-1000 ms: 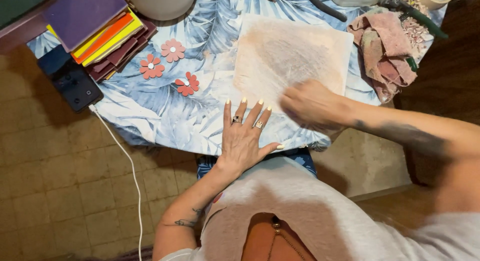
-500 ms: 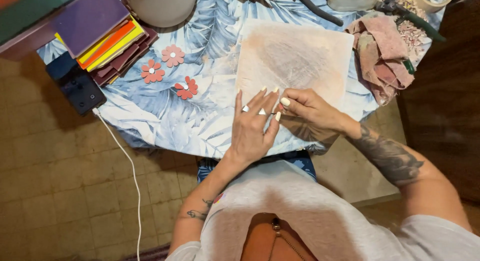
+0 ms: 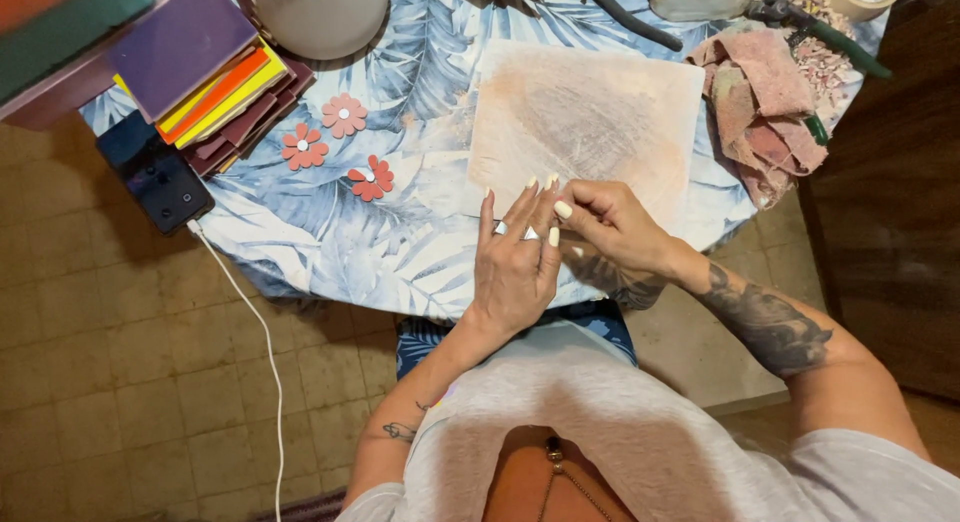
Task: A person is decorating a white ceramic pot by gluing small flower-shaped cutouts and mosaic tiles onto its surface.
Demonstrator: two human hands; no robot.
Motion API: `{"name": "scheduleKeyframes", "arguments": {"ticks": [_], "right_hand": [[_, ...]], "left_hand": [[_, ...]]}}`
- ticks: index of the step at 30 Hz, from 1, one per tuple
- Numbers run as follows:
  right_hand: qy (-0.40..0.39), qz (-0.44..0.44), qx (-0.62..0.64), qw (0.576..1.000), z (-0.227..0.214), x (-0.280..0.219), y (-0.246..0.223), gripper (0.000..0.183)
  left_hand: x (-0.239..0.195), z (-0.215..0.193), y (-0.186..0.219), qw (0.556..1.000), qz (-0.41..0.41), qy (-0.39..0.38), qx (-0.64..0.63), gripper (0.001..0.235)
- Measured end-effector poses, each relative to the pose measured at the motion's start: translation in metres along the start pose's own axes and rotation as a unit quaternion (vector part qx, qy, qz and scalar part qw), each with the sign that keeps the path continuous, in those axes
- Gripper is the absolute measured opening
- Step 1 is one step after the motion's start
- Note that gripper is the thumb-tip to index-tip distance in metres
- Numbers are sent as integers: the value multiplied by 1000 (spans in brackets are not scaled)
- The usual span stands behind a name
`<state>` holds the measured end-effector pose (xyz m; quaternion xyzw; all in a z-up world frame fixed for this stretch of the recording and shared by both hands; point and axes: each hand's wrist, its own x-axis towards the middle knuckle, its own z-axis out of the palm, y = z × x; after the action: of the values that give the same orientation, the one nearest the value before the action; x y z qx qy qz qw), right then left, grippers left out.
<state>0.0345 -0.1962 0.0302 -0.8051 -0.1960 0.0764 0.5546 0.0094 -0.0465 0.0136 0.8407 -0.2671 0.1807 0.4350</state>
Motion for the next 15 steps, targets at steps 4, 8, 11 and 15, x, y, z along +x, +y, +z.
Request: {"name": "scheduleKeyframes", "arguments": {"ticks": [4, 8, 11, 15], "right_hand": [[8, -73, -200, 977, -19, -15, 25, 19], [-41, -88, -519, 849, -21, -23, 35, 13], [-49, -121, -506, 852, 4, 13, 43, 11], [15, -159, -512, 844, 19, 96, 67, 14]], "left_hand": [[-10, -13, -4, 998, 19, -44, 46, 41], [-20, -25, -14, 970, 17, -182, 160, 58], [-21, -27, -18, 955, 16, -236, 179, 67], [-20, -28, -17, 945, -2, -267, 188, 74]]}}
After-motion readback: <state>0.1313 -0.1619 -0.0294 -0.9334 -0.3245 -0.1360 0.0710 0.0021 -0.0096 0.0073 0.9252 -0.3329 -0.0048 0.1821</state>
